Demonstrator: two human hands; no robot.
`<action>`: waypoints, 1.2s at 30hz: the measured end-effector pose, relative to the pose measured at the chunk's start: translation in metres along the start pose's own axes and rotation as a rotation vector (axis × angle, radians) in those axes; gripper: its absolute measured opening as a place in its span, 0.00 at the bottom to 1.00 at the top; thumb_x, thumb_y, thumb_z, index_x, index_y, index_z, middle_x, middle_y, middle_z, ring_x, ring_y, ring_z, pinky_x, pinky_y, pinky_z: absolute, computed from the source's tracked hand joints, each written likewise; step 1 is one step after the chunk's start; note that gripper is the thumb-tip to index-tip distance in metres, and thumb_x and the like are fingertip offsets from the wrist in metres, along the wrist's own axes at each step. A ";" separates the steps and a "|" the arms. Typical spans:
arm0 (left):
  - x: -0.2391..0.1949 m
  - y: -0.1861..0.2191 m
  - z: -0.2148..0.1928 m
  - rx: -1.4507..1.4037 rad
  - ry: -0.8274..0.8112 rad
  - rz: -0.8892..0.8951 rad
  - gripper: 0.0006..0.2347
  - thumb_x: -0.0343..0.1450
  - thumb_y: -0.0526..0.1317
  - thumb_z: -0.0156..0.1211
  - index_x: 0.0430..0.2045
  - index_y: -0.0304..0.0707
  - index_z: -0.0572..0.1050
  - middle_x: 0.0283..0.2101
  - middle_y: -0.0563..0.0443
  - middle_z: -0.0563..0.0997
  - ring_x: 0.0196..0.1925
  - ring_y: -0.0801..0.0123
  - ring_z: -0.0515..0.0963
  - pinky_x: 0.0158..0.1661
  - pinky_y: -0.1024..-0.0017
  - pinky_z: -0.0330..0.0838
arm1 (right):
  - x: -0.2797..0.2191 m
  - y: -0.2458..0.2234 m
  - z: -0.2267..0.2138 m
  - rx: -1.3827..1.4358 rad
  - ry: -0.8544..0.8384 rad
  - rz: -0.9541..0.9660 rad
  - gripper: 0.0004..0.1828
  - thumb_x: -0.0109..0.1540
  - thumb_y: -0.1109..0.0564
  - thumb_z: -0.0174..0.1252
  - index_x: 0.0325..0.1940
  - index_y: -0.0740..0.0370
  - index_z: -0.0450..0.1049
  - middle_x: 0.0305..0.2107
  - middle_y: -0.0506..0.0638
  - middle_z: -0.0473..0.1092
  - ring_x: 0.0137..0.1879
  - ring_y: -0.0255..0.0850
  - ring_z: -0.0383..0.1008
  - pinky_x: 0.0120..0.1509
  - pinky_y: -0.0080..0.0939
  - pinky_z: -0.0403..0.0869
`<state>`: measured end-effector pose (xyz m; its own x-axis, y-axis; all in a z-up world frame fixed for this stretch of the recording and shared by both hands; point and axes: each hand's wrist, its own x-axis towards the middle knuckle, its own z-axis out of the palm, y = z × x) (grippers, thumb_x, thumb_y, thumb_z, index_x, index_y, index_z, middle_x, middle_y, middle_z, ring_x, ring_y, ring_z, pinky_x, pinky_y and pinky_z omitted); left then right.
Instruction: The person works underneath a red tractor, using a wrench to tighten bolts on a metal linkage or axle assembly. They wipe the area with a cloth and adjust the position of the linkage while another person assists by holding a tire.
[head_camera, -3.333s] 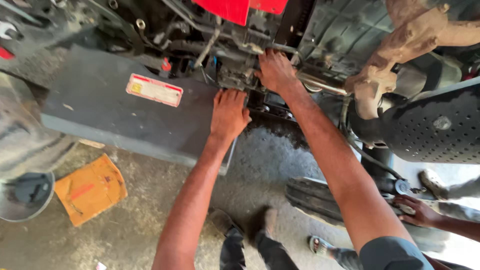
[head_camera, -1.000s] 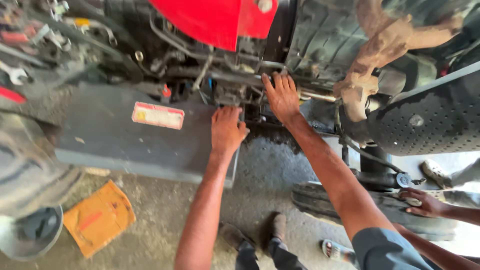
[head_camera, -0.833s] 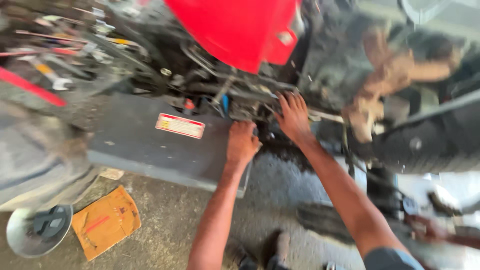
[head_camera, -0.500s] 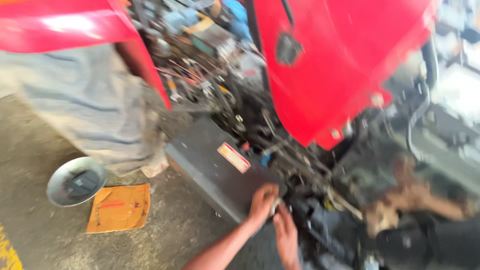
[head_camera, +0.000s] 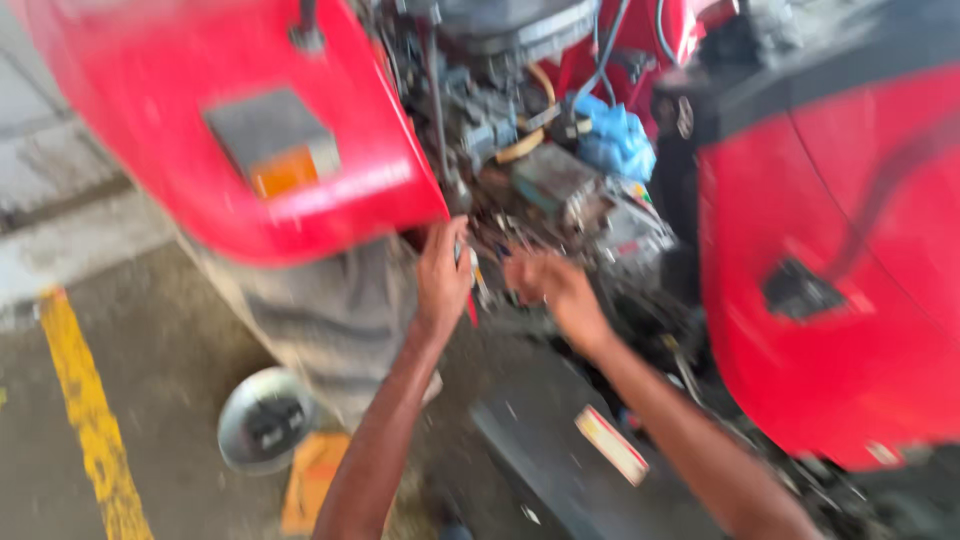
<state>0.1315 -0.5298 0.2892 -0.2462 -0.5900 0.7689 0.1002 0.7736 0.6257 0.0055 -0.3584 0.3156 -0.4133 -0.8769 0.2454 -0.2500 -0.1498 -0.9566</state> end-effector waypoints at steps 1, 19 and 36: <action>0.039 -0.021 -0.009 0.117 -0.026 0.118 0.12 0.72 0.30 0.55 0.50 0.28 0.75 0.52 0.38 0.78 0.55 0.48 0.79 0.56 0.60 0.73 | 0.058 -0.007 0.002 -0.007 0.027 -0.025 0.17 0.71 0.51 0.54 0.57 0.66 0.74 0.46 0.53 0.74 0.50 0.39 0.75 0.53 0.42 0.75; 0.168 -0.133 -0.015 0.451 -0.138 0.400 0.08 0.72 0.30 0.59 0.43 0.27 0.78 0.60 0.38 0.75 0.64 0.49 0.73 0.64 0.58 0.68 | 0.468 0.019 0.085 0.081 0.167 -0.297 0.24 0.74 0.43 0.50 0.43 0.68 0.77 0.36 0.49 0.73 0.45 0.36 0.70 0.53 0.38 0.70; 0.089 -0.099 0.002 -0.206 -0.346 -0.066 0.14 0.66 0.23 0.55 0.45 0.31 0.76 0.56 0.38 0.78 0.60 0.49 0.77 0.59 0.58 0.71 | 0.016 0.100 -0.035 0.146 0.254 0.667 0.37 0.66 0.33 0.48 0.70 0.59 0.66 0.61 0.57 0.73 0.67 0.47 0.74 0.70 0.48 0.70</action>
<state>0.0979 -0.6588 0.2951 -0.5651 -0.4972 0.6584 0.2557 0.6532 0.7127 -0.0564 -0.3712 0.2296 -0.6320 -0.6724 -0.3853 0.2382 0.3046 -0.9222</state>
